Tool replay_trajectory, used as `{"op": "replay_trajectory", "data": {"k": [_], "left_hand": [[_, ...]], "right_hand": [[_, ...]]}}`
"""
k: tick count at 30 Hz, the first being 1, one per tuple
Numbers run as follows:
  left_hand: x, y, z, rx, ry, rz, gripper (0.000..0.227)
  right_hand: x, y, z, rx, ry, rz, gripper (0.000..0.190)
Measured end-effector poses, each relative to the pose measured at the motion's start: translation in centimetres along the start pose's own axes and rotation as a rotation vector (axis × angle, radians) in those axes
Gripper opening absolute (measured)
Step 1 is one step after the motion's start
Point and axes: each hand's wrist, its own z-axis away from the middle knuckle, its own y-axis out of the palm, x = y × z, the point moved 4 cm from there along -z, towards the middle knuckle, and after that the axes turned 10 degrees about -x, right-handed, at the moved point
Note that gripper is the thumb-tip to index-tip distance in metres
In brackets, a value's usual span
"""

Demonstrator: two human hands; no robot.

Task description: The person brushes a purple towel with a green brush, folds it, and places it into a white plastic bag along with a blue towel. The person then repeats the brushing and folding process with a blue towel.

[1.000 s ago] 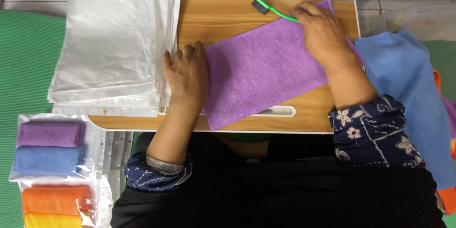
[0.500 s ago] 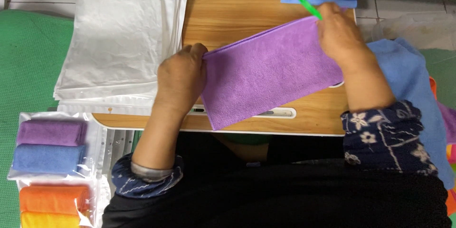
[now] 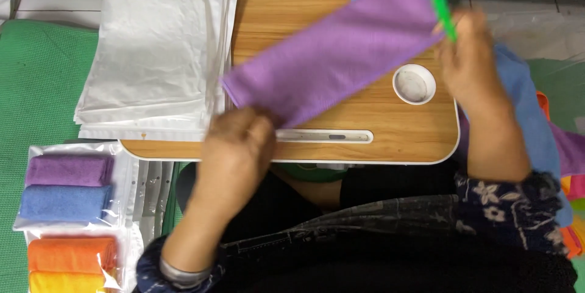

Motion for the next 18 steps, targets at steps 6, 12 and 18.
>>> {"op": "replay_trajectory", "data": {"k": [6,12,18], "left_hand": [[0.3,3.7,3.8,0.335,-0.093,0.186,0.040],[1.8,4.9,1.6,-0.064,-0.103,-0.099,0.030],[3.9,9.2,4.1,0.045,-0.250,-0.230,0.062]], "right_hand": [[-1.9,1.3,5.3,0.042,0.162,-0.006,0.019],[6.9,2.7,4.9,0.018,0.211,-0.054,0.030],[12.5,8.0,3.9,0.378,0.022,0.122,0.044]]}}
